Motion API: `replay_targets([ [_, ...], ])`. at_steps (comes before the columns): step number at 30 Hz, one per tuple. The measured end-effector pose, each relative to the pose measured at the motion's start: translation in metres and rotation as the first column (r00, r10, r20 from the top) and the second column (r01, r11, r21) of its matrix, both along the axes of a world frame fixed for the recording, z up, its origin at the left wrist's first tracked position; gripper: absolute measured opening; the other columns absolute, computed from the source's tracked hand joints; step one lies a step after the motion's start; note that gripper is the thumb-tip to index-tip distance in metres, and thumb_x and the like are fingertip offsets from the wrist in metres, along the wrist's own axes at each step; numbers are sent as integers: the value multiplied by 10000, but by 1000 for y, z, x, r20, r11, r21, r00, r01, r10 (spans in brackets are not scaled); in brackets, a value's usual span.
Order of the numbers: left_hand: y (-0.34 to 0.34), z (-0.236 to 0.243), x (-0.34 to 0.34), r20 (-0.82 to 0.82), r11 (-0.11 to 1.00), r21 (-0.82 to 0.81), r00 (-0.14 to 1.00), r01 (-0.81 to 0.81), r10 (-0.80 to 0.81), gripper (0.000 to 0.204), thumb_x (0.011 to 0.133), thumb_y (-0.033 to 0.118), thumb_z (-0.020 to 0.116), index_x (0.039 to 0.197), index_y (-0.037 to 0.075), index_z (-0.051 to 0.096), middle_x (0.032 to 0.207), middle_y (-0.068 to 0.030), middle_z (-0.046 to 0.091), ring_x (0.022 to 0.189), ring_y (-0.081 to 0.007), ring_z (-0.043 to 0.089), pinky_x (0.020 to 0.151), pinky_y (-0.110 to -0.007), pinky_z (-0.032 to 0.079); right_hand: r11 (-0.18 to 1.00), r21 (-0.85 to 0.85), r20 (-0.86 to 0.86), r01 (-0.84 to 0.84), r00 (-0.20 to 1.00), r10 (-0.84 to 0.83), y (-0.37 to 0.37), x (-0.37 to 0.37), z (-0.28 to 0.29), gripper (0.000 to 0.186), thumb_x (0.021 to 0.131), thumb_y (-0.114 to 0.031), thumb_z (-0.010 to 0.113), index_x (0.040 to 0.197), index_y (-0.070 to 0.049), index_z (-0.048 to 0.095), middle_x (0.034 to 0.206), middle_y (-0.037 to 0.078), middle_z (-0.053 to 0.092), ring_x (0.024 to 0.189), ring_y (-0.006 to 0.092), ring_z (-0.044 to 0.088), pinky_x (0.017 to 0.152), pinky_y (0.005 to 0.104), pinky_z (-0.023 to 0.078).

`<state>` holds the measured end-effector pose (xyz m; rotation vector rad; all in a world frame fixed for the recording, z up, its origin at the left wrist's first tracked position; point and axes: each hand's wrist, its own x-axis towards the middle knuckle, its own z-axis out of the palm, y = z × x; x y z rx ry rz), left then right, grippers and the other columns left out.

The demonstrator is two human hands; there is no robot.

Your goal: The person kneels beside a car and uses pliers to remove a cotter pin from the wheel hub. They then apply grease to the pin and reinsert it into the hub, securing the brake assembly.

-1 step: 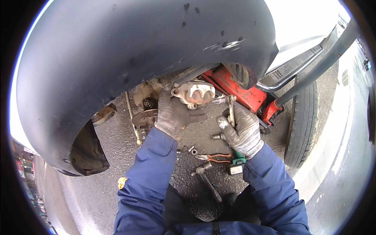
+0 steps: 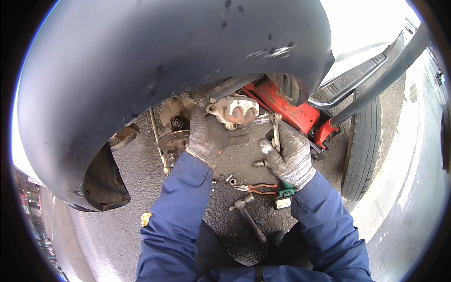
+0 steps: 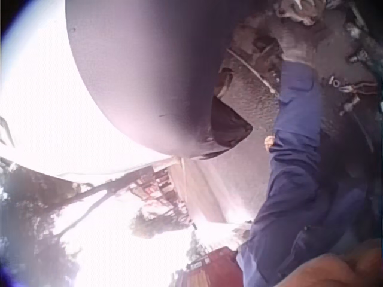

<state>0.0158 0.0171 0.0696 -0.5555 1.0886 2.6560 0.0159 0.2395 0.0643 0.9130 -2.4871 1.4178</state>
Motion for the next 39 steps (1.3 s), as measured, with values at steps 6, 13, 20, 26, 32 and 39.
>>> replay_targets([
  [6,1,4,3,-168,997,14,984,70,-67,808,853,686,396,1403,94,405,1400,-189,445,1279,-405,439,1045,-649,308,995,94,30,-21,999,18,-21,15,10,384,811,-291,736,1026,7,627,787,165,625,684,324,628,647,404,501],
  [13,13,-1,6,-103,986,106,985,-126,137,646,938,580,397,1260,30,501,1224,-183,558,1119,-332,565,971,-562,451,999,-32,-140,21,990,-26,-53,24,16,351,796,-282,739,957,5,617,780,203,609,713,377,610,641,443,489],
  [20,10,-25,5,-70,967,215,985,-138,156,504,941,492,495,1176,47,533,1118,-155,590,1011,-299,600,944,-452,490,973,170,-89,159,985,-145,-76,19,9,437,861,-324,670,1074,45,573,790,230,627,703,383,629,625,453,502],
  [26,11,-35,3,-34,966,151,975,-211,219,384,926,442,540,1074,89,564,978,-103,623,858,-234,629,795,-390,552,956,233,-49,181,984,-174,-82,19,6,499,888,-332,626,1163,75,540,792,237,627,709,388,633,634,456,508],
  [32,11,-41,4,-42,987,41,987,-152,154,440,938,500,504,1070,92,603,989,-85,640,874,-205,628,811,-346,537,949,209,-162,237,965,-206,-89,19,0,532,903,-370,591,1199,67,522,832,260,625,712,414,626,642,480,506],
  [39,11,-49,5,-144,989,127,985,-78,96,401,958,446,523,1094,81,618,1046,-84,660,965,-211,628,878,-344,524,954,244,42,175,981,-191,-95,17,-10,333,918,-269,614,822,49,587,660,249,594,633,426,602,576,481,452],
])
